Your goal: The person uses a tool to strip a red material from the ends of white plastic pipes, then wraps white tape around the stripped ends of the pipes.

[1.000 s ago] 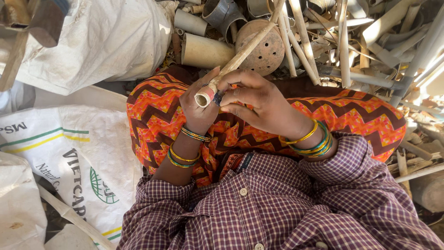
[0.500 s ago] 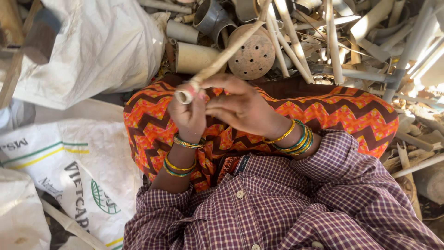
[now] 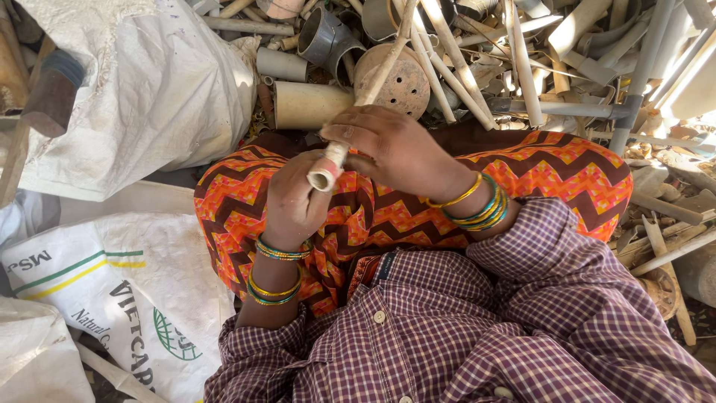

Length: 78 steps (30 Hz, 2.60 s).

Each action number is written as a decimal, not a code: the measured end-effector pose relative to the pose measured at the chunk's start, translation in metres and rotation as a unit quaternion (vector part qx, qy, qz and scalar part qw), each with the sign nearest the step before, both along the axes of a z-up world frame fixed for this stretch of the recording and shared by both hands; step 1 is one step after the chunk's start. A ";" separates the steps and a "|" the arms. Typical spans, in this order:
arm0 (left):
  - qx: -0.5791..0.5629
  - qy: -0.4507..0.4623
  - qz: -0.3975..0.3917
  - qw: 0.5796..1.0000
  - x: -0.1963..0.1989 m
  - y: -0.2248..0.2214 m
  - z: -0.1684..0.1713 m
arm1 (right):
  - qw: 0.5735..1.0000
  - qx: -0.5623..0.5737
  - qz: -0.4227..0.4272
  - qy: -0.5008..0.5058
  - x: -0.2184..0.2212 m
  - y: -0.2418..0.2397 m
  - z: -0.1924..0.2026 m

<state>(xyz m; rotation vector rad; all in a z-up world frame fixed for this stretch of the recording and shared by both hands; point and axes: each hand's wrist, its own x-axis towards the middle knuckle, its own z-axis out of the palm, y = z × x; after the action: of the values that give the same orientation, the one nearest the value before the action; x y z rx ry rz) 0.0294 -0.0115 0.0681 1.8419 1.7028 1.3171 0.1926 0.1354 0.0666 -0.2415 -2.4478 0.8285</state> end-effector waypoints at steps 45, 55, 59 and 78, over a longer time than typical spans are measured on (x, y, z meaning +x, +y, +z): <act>-0.227 -0.190 0.019 0.955 -0.049 -0.048 0.024 | 0.999 -0.035 0.040 -0.006 -0.004 -0.005 -0.012; -0.112 -0.079 -0.206 0.969 -0.019 0.002 0.028 | 0.990 -0.033 0.120 -0.066 0.023 0.014 0.021; -0.055 -0.023 -0.265 0.963 -0.008 0.025 0.043 | 0.987 -0.057 0.110 -0.099 0.044 0.027 0.048; 0.072 0.011 -0.101 0.992 0.046 0.063 0.069 | 0.961 -0.266 0.018 0.071 0.064 0.034 0.039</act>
<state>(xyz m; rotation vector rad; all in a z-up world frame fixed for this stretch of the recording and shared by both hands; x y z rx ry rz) 0.0750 0.0517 0.1369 2.0537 1.4192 1.3700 0.2561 0.1692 0.1056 -0.3174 -2.0596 1.4589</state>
